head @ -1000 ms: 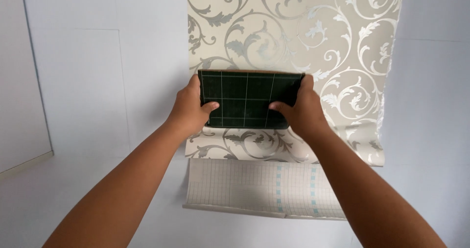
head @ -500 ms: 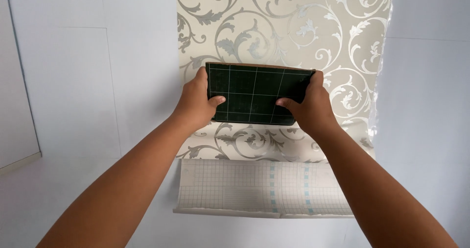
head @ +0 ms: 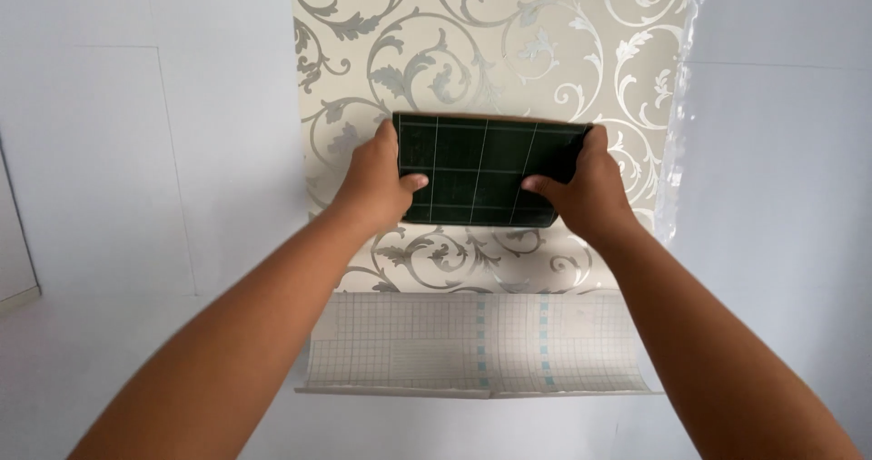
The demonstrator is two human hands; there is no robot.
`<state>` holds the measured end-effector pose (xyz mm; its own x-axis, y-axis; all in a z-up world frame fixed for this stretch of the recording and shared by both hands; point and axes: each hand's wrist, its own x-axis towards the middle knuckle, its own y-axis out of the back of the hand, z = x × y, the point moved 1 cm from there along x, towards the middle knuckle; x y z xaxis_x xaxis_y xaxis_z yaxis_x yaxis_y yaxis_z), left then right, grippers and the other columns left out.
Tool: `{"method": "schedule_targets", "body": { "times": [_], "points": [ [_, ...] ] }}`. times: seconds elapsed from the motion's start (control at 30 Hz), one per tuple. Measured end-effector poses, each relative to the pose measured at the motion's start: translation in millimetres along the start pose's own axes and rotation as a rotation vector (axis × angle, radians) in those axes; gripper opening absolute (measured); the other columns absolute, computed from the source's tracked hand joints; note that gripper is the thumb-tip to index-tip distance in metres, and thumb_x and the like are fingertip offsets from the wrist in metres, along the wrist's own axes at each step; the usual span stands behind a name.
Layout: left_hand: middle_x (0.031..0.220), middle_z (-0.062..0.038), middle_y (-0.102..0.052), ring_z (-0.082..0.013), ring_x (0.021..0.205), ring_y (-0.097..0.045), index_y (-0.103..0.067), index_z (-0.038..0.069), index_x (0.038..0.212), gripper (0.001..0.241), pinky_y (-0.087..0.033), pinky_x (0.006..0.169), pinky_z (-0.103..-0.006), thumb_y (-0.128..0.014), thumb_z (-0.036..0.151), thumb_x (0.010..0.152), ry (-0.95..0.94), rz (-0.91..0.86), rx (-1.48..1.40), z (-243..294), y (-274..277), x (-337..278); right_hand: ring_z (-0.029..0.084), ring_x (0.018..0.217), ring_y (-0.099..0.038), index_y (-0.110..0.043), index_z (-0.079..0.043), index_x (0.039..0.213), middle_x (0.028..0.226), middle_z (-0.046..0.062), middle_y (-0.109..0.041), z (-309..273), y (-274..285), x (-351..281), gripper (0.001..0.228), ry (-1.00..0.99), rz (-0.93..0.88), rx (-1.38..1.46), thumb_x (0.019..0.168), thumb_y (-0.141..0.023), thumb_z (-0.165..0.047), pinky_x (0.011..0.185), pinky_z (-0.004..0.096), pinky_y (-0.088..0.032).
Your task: Applying a patterned decorative wrap to a white surface by peeling the backing and smoothing it with a tool
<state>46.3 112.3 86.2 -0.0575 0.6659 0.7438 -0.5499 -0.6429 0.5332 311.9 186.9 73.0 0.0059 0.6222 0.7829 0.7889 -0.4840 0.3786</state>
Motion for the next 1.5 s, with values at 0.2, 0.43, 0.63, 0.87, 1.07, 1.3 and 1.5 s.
{"method": "schedule_targets", "body": {
  "times": [0.2, 0.43, 0.63, 0.87, 1.07, 1.3, 1.5],
  "points": [
    [0.156, -0.042, -0.046, -0.0521, 0.15, -0.045, -0.025, -0.016, 0.161, 0.082, -0.049, 0.116, -0.0581, -0.075, 0.012, 0.102, -0.064, 0.067, -0.017, 26.8, -2.4, 11.7, 0.054, 0.125, -0.065, -0.039, -0.002, 0.129, 0.127, 0.032, -0.067, 0.0, 26.9, 25.7, 0.079, 0.105, 0.095, 0.015, 0.085, -0.097, -0.032, 0.102, 0.062, -0.057],
    [0.149, -0.039, -0.054, -0.0477, 0.144, -0.056, -0.03, -0.013, 0.161, 0.077, -0.055, 0.11, -0.0528, -0.074, 0.012, 0.102, -0.018, -0.012, 0.033, 19.5, -36.5, 6.4, 0.053, 0.129, -0.064, -0.04, -0.001, 0.129, 0.13, 0.032, -0.067, 33.7, 21.5, 0.6, 0.075, -0.021, 0.017, 0.019, 0.086, -0.093, -0.031, 0.105, 0.063, -0.056],
    [0.144, -0.041, -0.057, -0.0487, 0.14, -0.058, -0.03, -0.017, 0.159, 0.077, -0.057, 0.107, -0.0546, -0.074, 0.012, 0.103, -0.09, 0.043, 0.033, 40.2, -30.4, 16.6, 0.056, 0.128, -0.062, -0.039, 0.0, 0.129, 0.131, 0.033, -0.065, 29.4, 43.1, 19.4, 0.077, 0.075, 0.079, 0.044, 0.086, -0.096, -0.031, 0.104, 0.065, -0.056],
    [0.149, -0.041, -0.053, -0.0494, 0.144, -0.054, -0.029, -0.016, 0.16, 0.076, -0.055, 0.11, -0.0564, -0.072, 0.009, 0.102, -0.053, -0.027, 0.003, 43.5, -59.3, 6.6, 0.054, 0.132, -0.061, -0.039, 0.0, 0.13, 0.134, 0.033, -0.065, 58.3, 39.0, 1.3, 0.077, -0.026, 0.027, 0.02, 0.085, -0.094, -0.031, 0.109, 0.064, -0.054],
    [0.149, -0.041, -0.053, -0.0488, 0.142, -0.056, -0.03, -0.016, 0.159, 0.076, -0.056, 0.109, -0.0545, -0.074, 0.01, 0.102, -0.107, 0.026, -0.026, 64.2, -59.5, 21.1, 0.056, 0.129, -0.062, -0.04, 0.001, 0.129, 0.131, 0.033, -0.066, 57.8, 65.8, 26.8, 0.076, 0.058, 0.087, 0.01, 0.086, -0.095, -0.03, 0.106, 0.064, -0.055],
    [0.149, -0.042, -0.054, -0.051, 0.14, -0.058, -0.032, -0.016, 0.159, 0.073, -0.055, 0.108, -0.0559, -0.073, 0.009, 0.103, -0.091, -0.016, -0.053, 70.6, -82.5, 14.4, 0.056, 0.127, -0.064, -0.041, 0.002, 0.129, 0.127, 0.033, -0.068, 89.4, 61.3, 14.1, 0.074, 0.022, 0.076, 0.043, 0.086, -0.094, -0.028, 0.102, 0.065, -0.057],
    [0.143, -0.042, -0.057, -0.0508, 0.137, -0.061, -0.034, -0.015, 0.158, 0.073, -0.056, 0.106, -0.0576, -0.074, 0.009, 0.102, -0.157, 0.055, -0.06, 87.4, -90.6, 33.9, 0.057, 0.126, -0.063, -0.041, 0.004, 0.13, 0.126, 0.034, -0.067, 93.0, 88.3, 36.0, 0.074, 0.091, 0.133, 0.032, 0.089, -0.094, -0.026, 0.1, 0.064, -0.057]
  ]
}}
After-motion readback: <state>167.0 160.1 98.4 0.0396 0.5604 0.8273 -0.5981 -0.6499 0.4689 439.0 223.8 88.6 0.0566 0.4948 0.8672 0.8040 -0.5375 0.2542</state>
